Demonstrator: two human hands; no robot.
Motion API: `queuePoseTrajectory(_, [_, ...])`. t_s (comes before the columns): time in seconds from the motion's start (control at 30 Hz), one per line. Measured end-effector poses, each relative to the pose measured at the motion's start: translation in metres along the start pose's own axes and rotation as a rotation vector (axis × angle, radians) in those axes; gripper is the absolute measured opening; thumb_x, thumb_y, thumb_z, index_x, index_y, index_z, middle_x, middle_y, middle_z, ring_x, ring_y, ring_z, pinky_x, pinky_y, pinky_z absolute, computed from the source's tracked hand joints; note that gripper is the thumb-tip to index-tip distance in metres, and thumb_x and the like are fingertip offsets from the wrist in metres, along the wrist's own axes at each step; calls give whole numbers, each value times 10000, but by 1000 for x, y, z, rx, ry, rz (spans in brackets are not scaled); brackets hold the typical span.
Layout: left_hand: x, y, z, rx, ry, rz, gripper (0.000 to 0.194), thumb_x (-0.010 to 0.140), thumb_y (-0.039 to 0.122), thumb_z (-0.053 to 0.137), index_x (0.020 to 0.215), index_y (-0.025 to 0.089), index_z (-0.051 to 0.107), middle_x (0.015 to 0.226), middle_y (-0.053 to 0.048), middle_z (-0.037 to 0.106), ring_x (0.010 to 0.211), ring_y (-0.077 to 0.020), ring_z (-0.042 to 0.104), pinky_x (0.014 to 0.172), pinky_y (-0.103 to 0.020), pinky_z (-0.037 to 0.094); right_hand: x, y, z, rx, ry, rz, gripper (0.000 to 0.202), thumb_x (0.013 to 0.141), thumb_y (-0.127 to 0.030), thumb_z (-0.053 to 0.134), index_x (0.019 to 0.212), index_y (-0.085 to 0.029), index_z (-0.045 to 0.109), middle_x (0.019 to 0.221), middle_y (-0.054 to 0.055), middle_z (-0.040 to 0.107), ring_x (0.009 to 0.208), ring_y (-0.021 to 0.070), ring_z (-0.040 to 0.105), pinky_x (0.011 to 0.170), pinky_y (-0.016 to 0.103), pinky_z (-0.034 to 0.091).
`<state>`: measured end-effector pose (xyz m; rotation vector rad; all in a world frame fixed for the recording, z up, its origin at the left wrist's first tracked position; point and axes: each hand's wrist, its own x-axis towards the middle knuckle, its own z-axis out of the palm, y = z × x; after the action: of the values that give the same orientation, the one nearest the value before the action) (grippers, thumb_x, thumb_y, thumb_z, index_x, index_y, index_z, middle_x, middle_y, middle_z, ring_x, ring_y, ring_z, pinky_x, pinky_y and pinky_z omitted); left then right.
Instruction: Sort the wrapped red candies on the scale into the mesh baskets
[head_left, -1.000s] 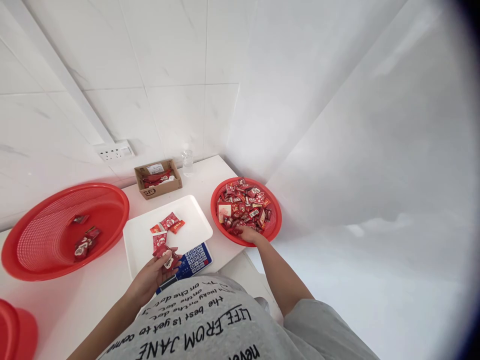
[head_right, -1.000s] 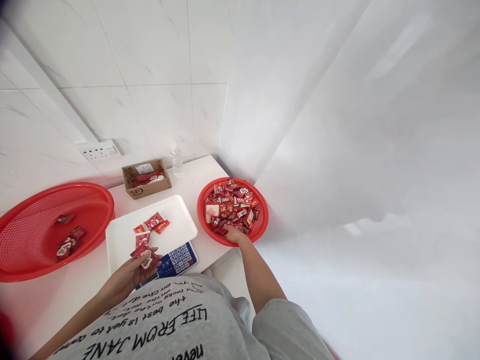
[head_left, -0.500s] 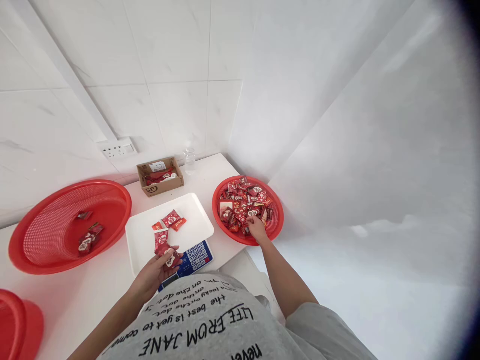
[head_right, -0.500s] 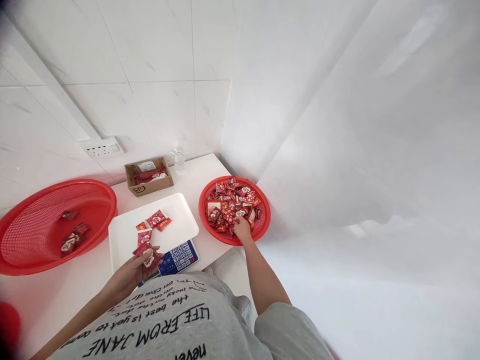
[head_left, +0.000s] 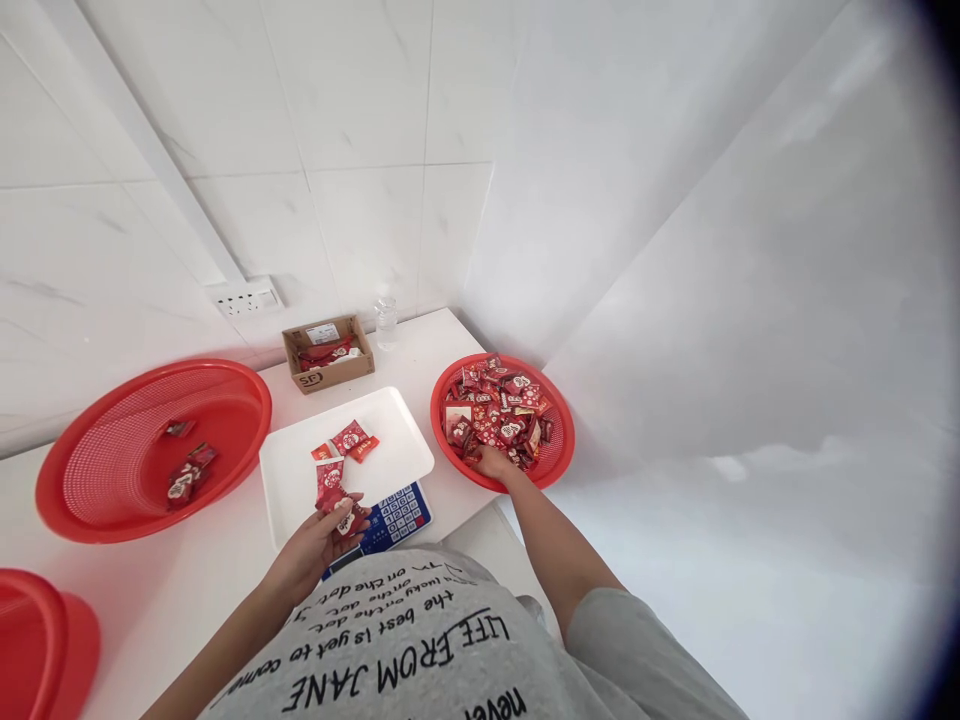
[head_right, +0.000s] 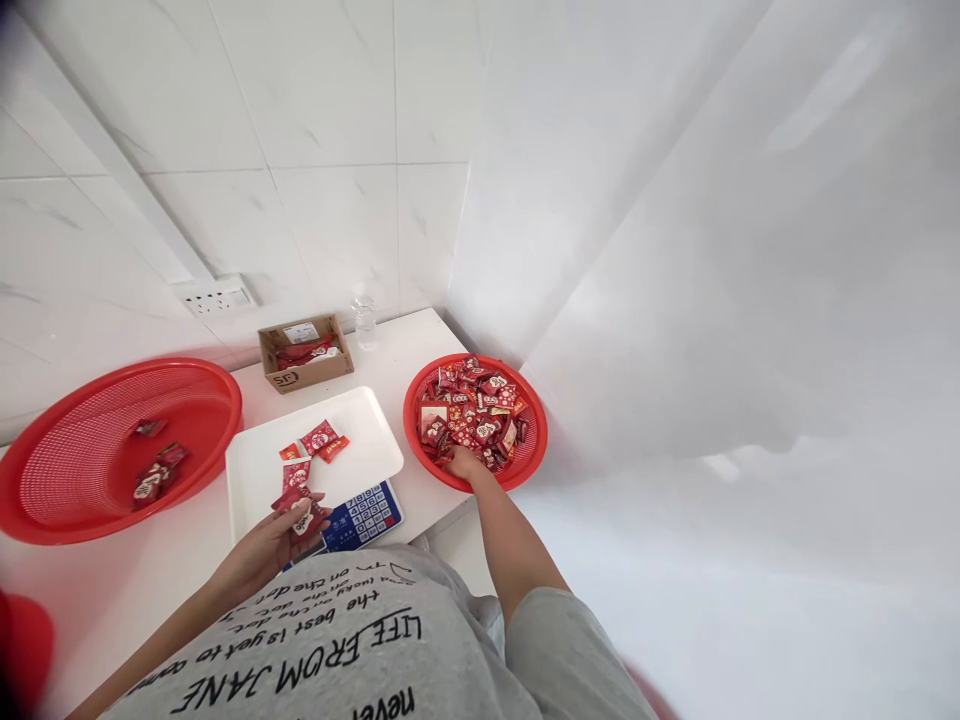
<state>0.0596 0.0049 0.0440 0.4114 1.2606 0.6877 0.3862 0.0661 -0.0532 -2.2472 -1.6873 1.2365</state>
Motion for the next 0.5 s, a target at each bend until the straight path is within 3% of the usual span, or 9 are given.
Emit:
queuePoseTrajectory(0.1, [0,0,-3,-4,12,1,230,803,248,571,1015,160,593,904,-90,656,783,-162,651,688,-267,542,-3,3,-2,7,-7,1,234,671,-301,652,854,-157,673,784,51,679,687,171,594,619,244,415])
queuePoseTrajectory(0.33, [4,-1,-4,7,15,-11,223,805,242,567,1010,158,592,886,-87,656,736,-150,646,659,-259,540,1,-4,4,-6,88,-54,279,792,-397,503,906,-174,624,919,62,651,812,171,569,699,248,388])
queuePoseTrajectory(0.5, [3,-1,-3,0,28,-4,215,796,225,578,998,156,596,875,-85,654,743,-153,645,667,-262,539,5,0,5,5,11,-56,199,711,-325,598,859,-193,619,875,45,650,785,179,570,698,256,387])
